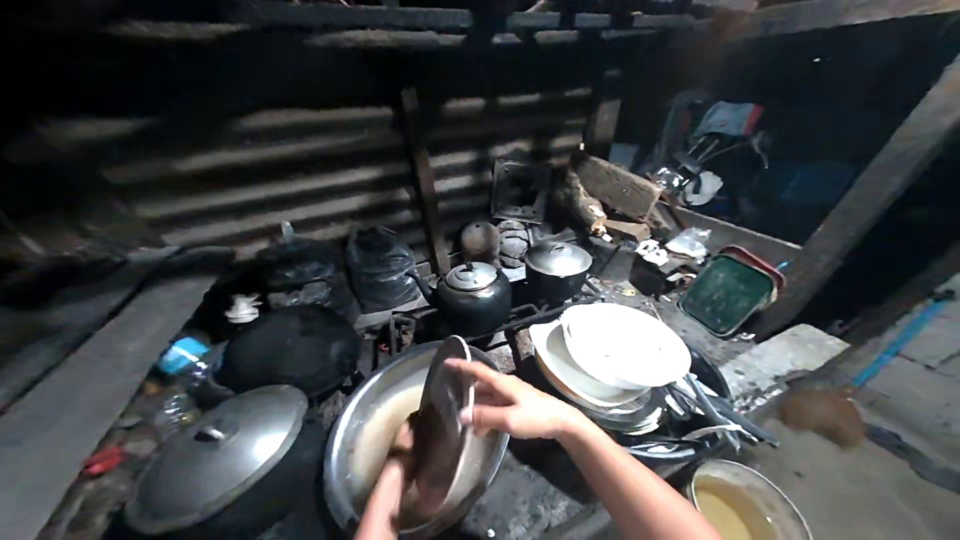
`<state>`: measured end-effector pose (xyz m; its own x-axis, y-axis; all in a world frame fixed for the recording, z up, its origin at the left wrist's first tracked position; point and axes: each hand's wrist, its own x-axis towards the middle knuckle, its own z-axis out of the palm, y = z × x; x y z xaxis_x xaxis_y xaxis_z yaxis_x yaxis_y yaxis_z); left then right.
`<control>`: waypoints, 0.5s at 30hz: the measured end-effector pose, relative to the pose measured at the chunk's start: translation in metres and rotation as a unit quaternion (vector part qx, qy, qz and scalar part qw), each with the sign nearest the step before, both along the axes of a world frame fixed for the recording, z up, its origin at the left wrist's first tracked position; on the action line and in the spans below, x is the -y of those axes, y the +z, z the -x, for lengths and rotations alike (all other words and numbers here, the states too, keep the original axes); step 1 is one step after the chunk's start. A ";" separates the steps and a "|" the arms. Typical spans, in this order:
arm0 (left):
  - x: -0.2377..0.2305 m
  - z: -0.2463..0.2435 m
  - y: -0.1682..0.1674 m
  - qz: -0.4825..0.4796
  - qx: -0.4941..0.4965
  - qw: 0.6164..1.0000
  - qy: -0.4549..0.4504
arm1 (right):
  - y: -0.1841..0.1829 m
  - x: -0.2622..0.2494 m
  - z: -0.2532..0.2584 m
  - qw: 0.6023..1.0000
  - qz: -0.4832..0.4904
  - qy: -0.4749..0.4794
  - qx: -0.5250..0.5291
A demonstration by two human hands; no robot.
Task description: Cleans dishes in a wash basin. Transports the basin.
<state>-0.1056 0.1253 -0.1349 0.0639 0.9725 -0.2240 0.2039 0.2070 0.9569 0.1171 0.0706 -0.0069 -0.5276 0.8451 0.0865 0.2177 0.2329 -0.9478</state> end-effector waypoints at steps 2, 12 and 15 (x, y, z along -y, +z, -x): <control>0.000 0.001 0.002 0.009 0.044 0.999 -0.002 | 0.015 0.007 -0.005 0.990 -0.076 0.060 0.105; 0.004 0.003 0.045 0.024 0.093 0.985 -0.142 | 0.021 0.022 -0.048 0.883 -0.446 -0.035 0.145; -0.008 0.019 0.033 0.012 -0.119 0.983 -0.138 | 0.037 0.046 -0.082 0.913 -0.394 -0.083 0.063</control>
<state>-0.1243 0.1329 -0.1022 0.2677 0.9200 -0.2864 0.4727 0.1336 0.8710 0.1994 0.0242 0.0301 -0.4456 0.6163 0.6493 0.4081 0.7854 -0.4654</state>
